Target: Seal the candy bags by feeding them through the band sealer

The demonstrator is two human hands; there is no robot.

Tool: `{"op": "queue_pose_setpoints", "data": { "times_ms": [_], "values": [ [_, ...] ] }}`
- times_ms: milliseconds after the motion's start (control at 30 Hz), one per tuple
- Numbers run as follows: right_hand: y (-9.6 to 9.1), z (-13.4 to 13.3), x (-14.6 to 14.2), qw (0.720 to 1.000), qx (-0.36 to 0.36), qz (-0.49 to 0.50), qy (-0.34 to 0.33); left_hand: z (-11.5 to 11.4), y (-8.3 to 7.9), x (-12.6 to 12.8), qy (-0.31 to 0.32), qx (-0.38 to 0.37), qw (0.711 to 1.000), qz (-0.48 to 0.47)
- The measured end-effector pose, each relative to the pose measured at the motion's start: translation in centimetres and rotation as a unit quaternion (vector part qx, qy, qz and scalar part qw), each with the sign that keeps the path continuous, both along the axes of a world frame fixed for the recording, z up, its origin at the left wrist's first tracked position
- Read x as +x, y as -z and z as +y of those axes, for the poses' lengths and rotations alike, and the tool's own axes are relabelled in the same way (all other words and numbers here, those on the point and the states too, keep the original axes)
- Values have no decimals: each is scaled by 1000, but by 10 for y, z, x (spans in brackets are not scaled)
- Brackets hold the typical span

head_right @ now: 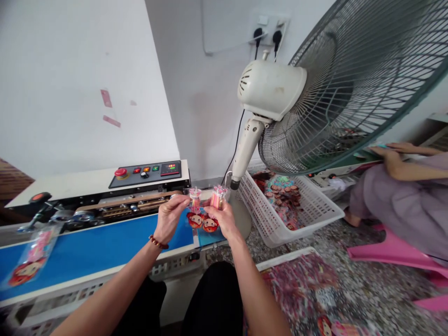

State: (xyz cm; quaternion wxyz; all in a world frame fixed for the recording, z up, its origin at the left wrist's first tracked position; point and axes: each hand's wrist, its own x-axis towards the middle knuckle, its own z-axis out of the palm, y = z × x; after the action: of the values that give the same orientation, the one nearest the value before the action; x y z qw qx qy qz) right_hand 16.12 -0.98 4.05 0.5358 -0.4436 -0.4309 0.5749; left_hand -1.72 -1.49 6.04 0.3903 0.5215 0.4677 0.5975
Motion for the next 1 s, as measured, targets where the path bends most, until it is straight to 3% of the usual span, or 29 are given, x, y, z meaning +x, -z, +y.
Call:
{"op": "queue_pose_setpoints", "data": {
  "times_ms": [267,400,533,700,867,1000],
  "values": [
    [-24,-5,9,999,32,-18,34,-5,-36,9,-16,21,999,-19],
    [-24,0,12,997,32,-18,64,-7,-42,12,0,38,999,11],
    [-12,2,17,996,3,8,87,2,-30,13,10,-23,999,-22],
    [4,-2,24,992,-31,27,122,16,0,15,41,-165,984,-47],
    [12,-4,24,989,-48,21,138,27,24,12,-21,-318,947,-43],
    [14,-5,20,992,-49,14,119,33,29,5,-26,-377,926,-24]
  ]
}}
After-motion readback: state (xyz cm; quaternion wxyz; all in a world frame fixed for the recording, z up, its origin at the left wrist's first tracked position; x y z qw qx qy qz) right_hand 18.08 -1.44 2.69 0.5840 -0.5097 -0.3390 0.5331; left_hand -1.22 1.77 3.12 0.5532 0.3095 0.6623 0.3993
